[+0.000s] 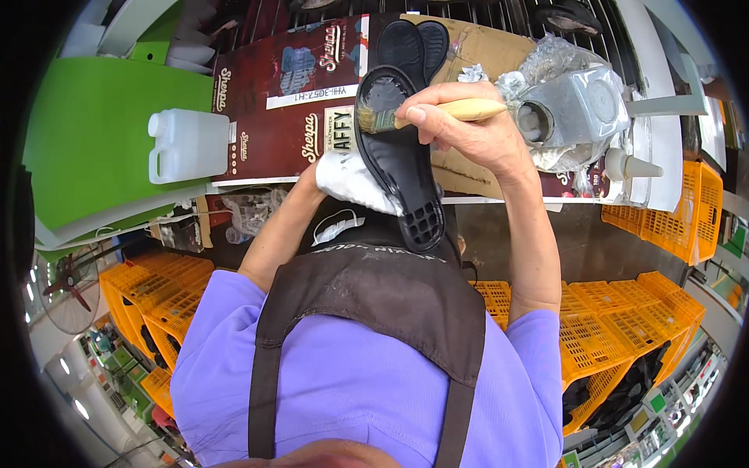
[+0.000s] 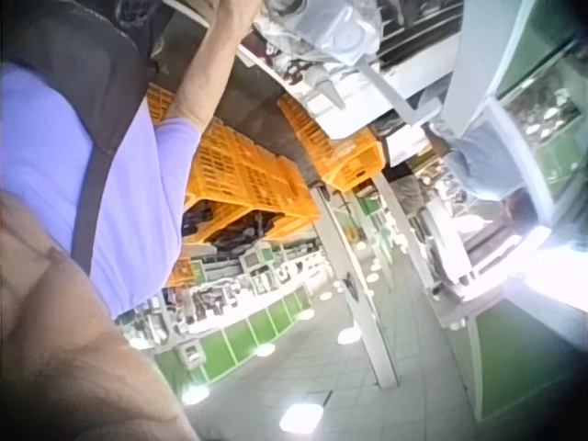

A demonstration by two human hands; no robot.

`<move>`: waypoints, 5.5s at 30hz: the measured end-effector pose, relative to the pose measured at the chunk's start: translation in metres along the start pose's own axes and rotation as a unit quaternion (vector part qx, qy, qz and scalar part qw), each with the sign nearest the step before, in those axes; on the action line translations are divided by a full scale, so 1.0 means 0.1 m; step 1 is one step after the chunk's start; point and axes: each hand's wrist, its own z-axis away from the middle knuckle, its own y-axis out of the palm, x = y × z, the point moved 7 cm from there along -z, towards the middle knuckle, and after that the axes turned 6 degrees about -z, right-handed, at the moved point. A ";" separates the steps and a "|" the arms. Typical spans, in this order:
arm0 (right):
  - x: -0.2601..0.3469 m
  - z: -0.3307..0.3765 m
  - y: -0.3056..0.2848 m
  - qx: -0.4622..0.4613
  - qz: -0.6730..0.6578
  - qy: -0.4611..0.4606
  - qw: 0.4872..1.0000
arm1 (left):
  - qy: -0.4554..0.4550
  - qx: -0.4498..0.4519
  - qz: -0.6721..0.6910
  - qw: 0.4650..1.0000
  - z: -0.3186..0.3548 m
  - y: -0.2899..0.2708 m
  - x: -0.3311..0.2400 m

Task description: The person uses a brush to apply a white adhesive substance to the bottom of black shoe soles. They repeatedly dip the brush into a container and spread the glue across the textured surface of the soles, handling them one at a time on a workbench.

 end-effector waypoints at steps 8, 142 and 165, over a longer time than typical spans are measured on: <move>-0.13 0.08 0.02 -0.054 -0.035 -0.011 0.998 | 0.009 -0.112 0.185 0.976 0.19 -0.17 0.22; 0.01 0.60 0.72 0.092 0.055 -0.140 0.984 | 0.077 -0.187 0.483 0.852 0.18 -0.19 0.14; -0.07 0.39 0.38 0.071 0.374 -0.302 0.874 | 0.066 -0.280 0.539 0.792 0.30 -0.17 0.20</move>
